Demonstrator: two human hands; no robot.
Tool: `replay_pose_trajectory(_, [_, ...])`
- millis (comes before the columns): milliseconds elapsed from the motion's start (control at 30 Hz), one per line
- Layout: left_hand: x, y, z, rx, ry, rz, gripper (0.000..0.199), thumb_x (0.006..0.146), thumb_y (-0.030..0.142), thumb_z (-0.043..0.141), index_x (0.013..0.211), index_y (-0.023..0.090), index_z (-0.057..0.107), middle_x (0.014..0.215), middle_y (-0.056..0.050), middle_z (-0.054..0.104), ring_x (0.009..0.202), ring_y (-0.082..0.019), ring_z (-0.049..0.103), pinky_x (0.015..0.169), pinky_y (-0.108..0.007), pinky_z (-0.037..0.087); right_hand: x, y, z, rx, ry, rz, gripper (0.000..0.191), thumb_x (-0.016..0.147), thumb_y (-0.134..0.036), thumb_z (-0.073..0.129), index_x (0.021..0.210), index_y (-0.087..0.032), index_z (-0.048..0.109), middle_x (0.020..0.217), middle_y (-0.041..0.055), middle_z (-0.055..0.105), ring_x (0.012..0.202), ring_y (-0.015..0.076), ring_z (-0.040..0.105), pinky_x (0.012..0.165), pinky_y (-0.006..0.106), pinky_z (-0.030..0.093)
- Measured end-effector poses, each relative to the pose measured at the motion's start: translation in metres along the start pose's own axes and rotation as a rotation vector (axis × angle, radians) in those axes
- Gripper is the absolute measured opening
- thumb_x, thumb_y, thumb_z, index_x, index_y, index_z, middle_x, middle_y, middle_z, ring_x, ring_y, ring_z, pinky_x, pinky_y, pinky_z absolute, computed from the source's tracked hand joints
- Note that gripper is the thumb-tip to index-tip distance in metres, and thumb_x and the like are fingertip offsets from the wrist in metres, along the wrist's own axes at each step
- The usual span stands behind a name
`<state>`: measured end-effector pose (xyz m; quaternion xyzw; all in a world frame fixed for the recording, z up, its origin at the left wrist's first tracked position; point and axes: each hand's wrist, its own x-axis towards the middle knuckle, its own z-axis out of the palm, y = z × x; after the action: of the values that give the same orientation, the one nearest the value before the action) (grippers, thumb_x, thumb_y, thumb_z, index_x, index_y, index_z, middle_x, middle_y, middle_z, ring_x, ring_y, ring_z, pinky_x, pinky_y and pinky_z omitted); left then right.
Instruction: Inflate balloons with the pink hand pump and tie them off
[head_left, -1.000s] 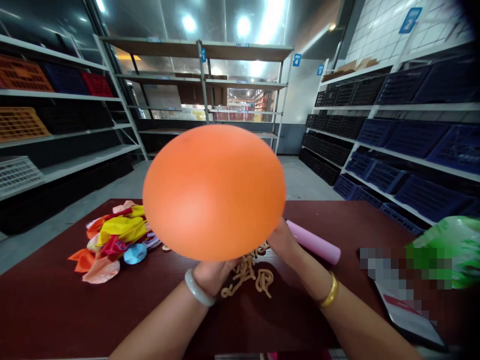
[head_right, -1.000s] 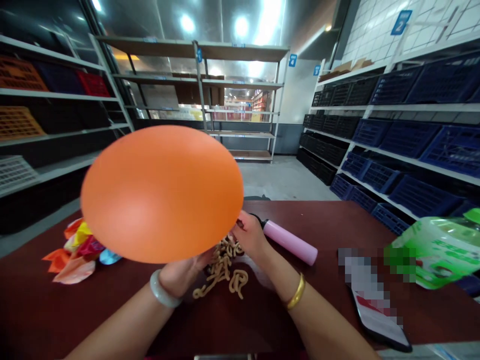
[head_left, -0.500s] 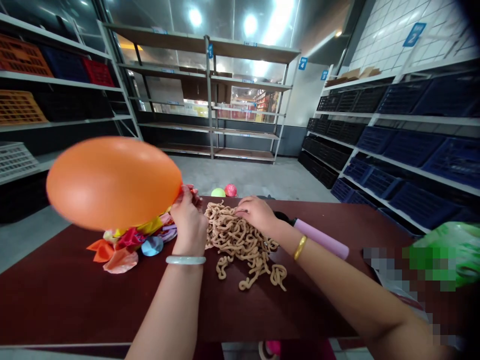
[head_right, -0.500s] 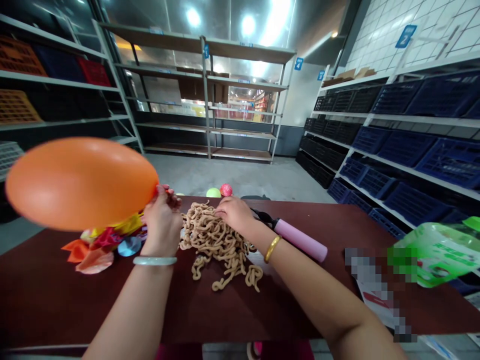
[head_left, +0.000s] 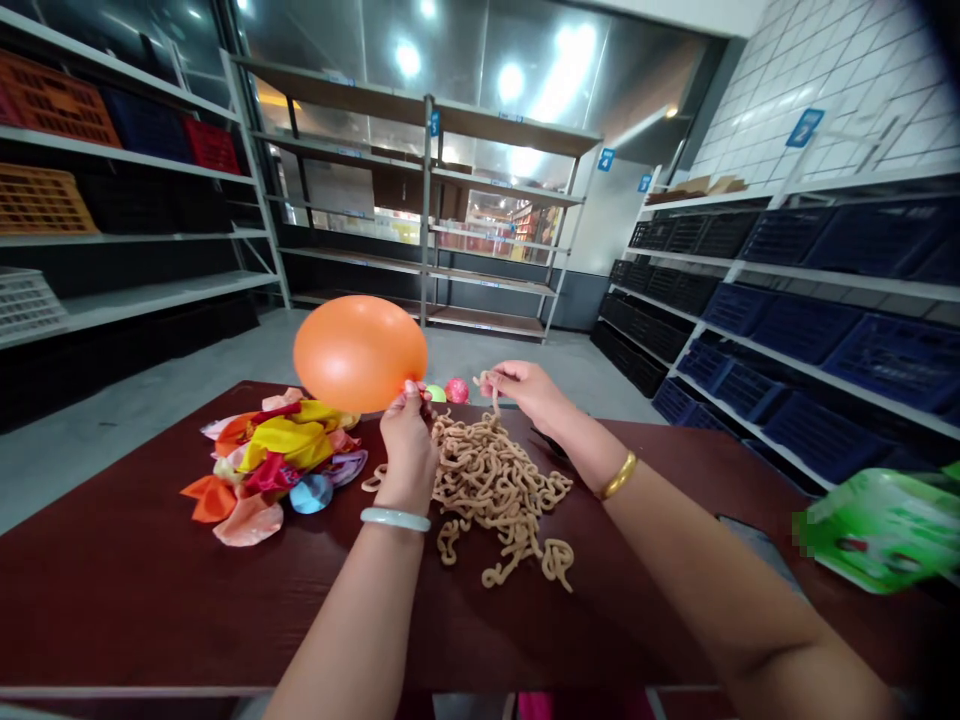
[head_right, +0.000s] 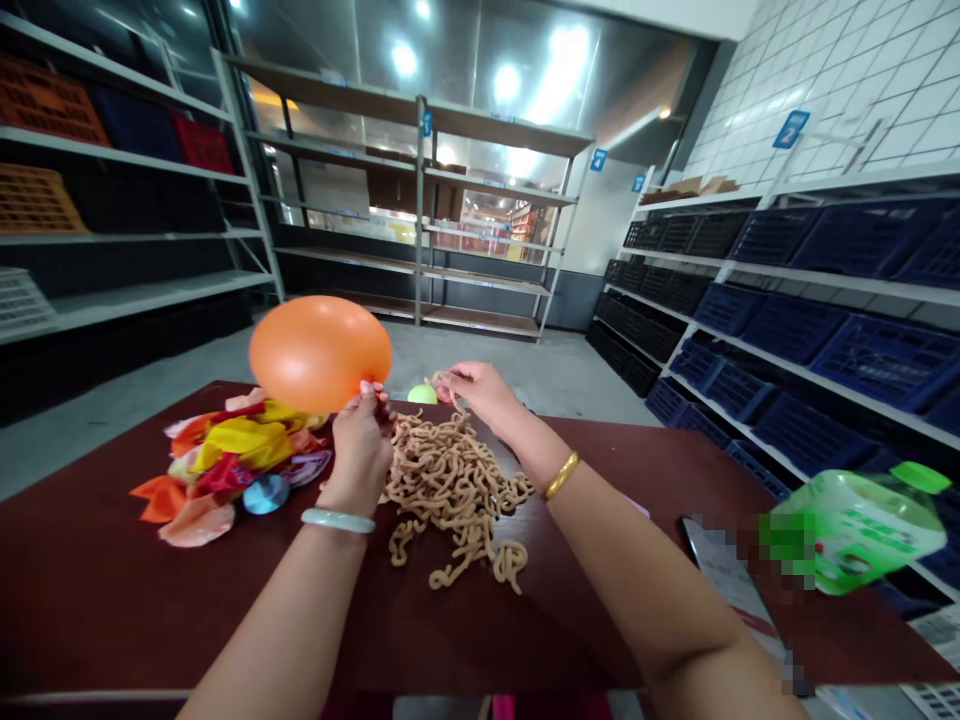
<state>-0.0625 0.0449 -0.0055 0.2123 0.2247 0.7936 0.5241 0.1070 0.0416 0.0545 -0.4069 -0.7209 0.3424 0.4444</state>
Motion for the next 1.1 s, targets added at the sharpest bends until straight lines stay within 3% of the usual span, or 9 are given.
replay_pose_trajectory(67, [-0.001, -0.003, 0.001, 0.026, -0.03, -0.012, 0.034, 0.067, 0.039, 0.079, 0.074, 0.013, 0.059, 0.058, 0.004, 0.054, 0.046, -0.004, 0.042, 0.046, -0.017, 0.03, 0.001, -0.009, -0.004, 0.061, -0.043, 0.005, 0.028, 0.083, -0.042, 0.059, 0.073, -0.016, 0.063, 0.065, 0.0006, 0.062, 0.06, 0.0116, 0.054, 0.06, 0.025, 0.042])
replay_pose_trajectory(167, [-0.005, -0.009, 0.004, 0.109, -0.104, -0.049, 0.032, 0.066, 0.038, 0.078, 0.071, 0.013, 0.059, 0.055, 0.004, 0.052, 0.044, -0.004, 0.038, 0.044, -0.018, 0.026, 0.0, -0.015, -0.004, -0.08, -0.103, -0.019, 0.021, 0.085, -0.036, 0.057, 0.081, -0.017, 0.066, 0.064, -0.002, 0.059, 0.054, 0.0097, 0.049, 0.055, 0.024, 0.038])
replay_pose_trajectory(367, [-0.021, -0.019, 0.011, 0.373, -0.272, -0.126, 0.031, 0.068, 0.042, 0.073, 0.071, 0.013, 0.063, 0.054, 0.003, 0.051, 0.046, -0.007, 0.037, 0.046, -0.021, 0.025, -0.007, -0.019, 0.004, -0.621, -0.21, -0.261, 0.012, 0.089, -0.022, 0.058, 0.085, -0.022, 0.07, 0.09, 0.0015, 0.069, 0.08, 0.0128, 0.059, 0.069, 0.024, 0.038])
replay_pose_trajectory(567, [-0.029, -0.019, 0.015, 0.697, -0.358, 0.081, 0.017, 0.069, 0.032, 0.068, 0.068, 0.015, 0.063, 0.055, 0.001, 0.051, 0.058, -0.014, 0.045, 0.054, -0.023, 0.032, -0.018, -0.031, 0.007, -1.046, -0.146, -0.266, 0.018, 0.092, -0.029, 0.055, 0.087, -0.023, 0.071, 0.088, 0.0037, 0.069, 0.073, 0.0143, 0.056, 0.059, 0.027, 0.029])
replay_pose_trajectory(667, [-0.032, -0.019, 0.016, 0.649, -0.391, 0.034, 0.021, 0.073, 0.035, 0.064, 0.066, 0.017, 0.057, 0.052, 0.003, 0.043, 0.052, -0.012, 0.038, 0.049, -0.023, 0.028, -0.018, -0.039, 0.006, -1.137, -0.124, -0.241, 0.024, 0.092, -0.037, 0.054, 0.085, -0.023, 0.071, 0.078, 0.0032, 0.068, 0.065, 0.0135, 0.053, 0.055, 0.028, 0.023])
replay_pose_trajectory(833, [-0.038, -0.017, 0.018, 0.349, -0.544, -0.213, 0.036, 0.075, 0.044, 0.065, 0.063, 0.019, 0.042, 0.054, 0.007, 0.03, 0.046, -0.007, 0.024, 0.044, -0.021, 0.023, -0.011, -0.053, -0.004, -1.111, -0.183, -0.18, 0.024, 0.089, -0.038, 0.058, 0.077, -0.021, 0.069, 0.068, 0.0003, 0.064, 0.057, 0.0105, 0.046, 0.053, 0.027, 0.02])
replay_pose_trajectory(900, [-0.039, -0.016, 0.018, 0.271, -0.595, -0.294, 0.039, 0.074, 0.045, 0.067, 0.063, 0.018, 0.042, 0.055, 0.007, 0.028, 0.047, -0.006, 0.022, 0.044, -0.02, 0.023, -0.009, -0.06, -0.009, -1.088, -0.244, -0.202, 0.021, 0.089, -0.034, 0.058, 0.076, -0.021, 0.069, 0.069, -0.0004, 0.064, 0.058, 0.0099, 0.046, 0.053, 0.026, 0.021])
replay_pose_trajectory(1100, [-0.04, -0.017, 0.014, 0.262, -0.708, -0.362, 0.035, 0.077, 0.041, 0.069, 0.067, 0.017, 0.045, 0.058, 0.006, 0.031, 0.048, -0.006, 0.024, 0.043, -0.019, 0.024, -0.012, -0.071, -0.02, -1.135, -0.392, -0.352, 0.014, 0.084, -0.025, 0.061, 0.074, -0.02, 0.069, 0.07, -0.0006, 0.064, 0.059, 0.0103, 0.046, 0.055, 0.027, 0.023])
